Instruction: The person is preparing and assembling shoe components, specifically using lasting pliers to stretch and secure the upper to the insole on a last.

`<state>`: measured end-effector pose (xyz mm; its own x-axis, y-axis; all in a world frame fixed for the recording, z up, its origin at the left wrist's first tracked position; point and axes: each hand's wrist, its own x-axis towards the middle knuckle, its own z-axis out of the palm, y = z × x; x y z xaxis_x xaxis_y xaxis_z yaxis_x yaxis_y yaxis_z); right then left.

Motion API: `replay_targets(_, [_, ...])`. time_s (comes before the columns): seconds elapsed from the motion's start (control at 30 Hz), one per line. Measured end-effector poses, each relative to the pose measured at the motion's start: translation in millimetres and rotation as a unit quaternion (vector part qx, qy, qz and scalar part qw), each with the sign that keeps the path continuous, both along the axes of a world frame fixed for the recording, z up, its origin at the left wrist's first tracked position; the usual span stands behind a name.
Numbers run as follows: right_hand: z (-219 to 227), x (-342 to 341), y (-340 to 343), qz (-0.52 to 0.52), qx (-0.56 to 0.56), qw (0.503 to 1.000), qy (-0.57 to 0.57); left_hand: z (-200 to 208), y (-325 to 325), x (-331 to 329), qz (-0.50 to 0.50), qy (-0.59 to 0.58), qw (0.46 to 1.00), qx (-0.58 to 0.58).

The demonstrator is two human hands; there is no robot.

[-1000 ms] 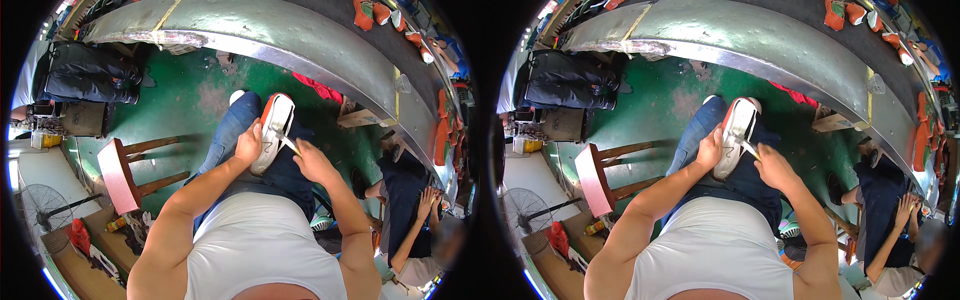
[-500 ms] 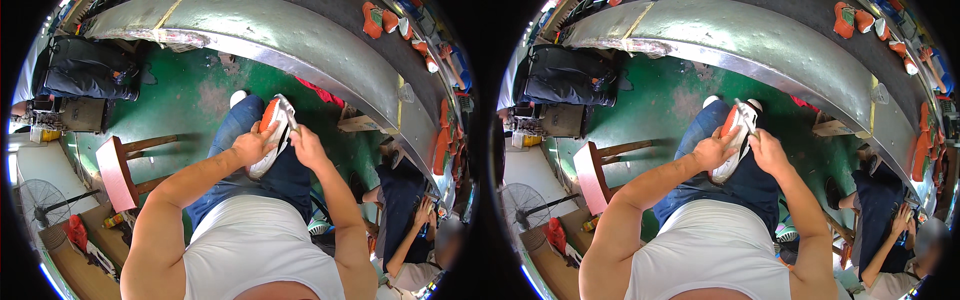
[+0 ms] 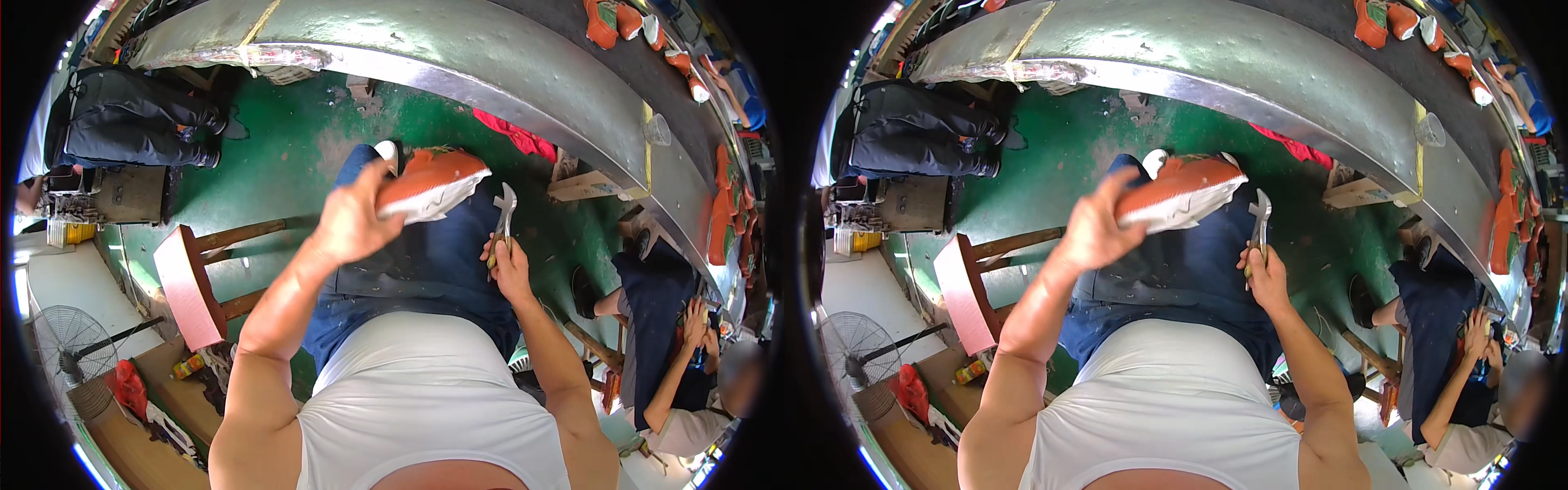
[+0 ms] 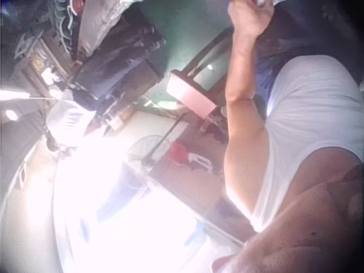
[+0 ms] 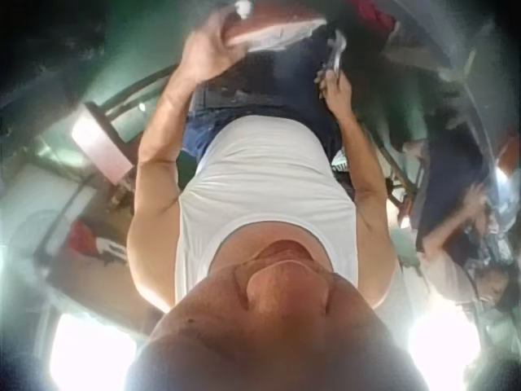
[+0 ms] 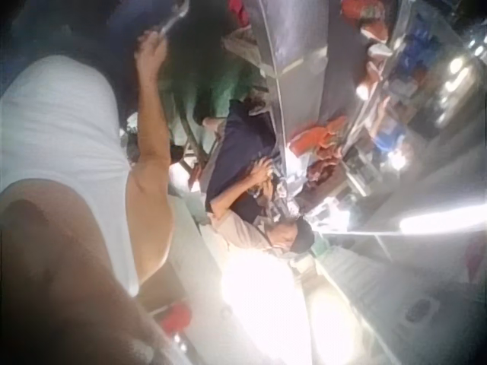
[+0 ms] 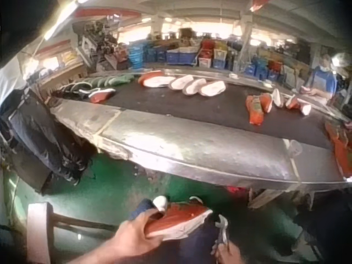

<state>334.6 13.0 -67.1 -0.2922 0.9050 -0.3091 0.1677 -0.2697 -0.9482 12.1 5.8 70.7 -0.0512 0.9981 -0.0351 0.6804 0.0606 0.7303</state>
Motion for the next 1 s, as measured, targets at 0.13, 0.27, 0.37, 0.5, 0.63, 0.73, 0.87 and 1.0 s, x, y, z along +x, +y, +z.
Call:
replay_targets(0.13, [7.1, 7.0, -0.9, -0.009, -0.025, 1.000, 0.008, 19.1, 44.4, 19.0, 0.008, -0.371, 0.918, 0.140])
replay_targets(0.27, [7.2, 20.1, 0.2, 0.043, 0.079, 0.993, -0.078, -4.6, 99.2, 43.5, -0.005, -0.269, 0.962, -0.036])
replay_targets(0.37, [41.0, 19.2, 3.2, 0.105, 0.030, 0.982, -0.156, -84.6, 91.5, 43.8, -0.098, -0.133, 0.941, -0.295])
replay_targets(0.5, [66.3, 20.8, -1.4, 0.182, 0.042, 0.971, -0.149, -120.8, 21.2, 26.6, -0.110, -0.159, 0.965, -0.179])
replay_targets(0.63, [80.1, -0.2, 18.4, 0.272, 0.036, 0.948, -0.159, -104.3, 3.3, 39.3, -0.014, 0.032, 0.998, -0.044])
replay_targets(0.73, [84.1, -11.7, 34.0, 0.302, -0.102, 0.940, -0.124, -106.0, 0.4, 48.5, 0.002, 0.039, 0.999, -0.023])
replay_targets(0.87, [111.8, -21.8, 68.2, 0.347, -0.243, 0.892, -0.157, -97.7, -3.7, 67.7, -0.015, 0.094, 0.995, 0.031])
replay_targets(1.0, [131.5, -30.3, 111.9, 0.405, -0.295, 0.844, -0.193, -82.6, -6.0, 72.7, -0.018, 0.103, 0.994, 0.009])
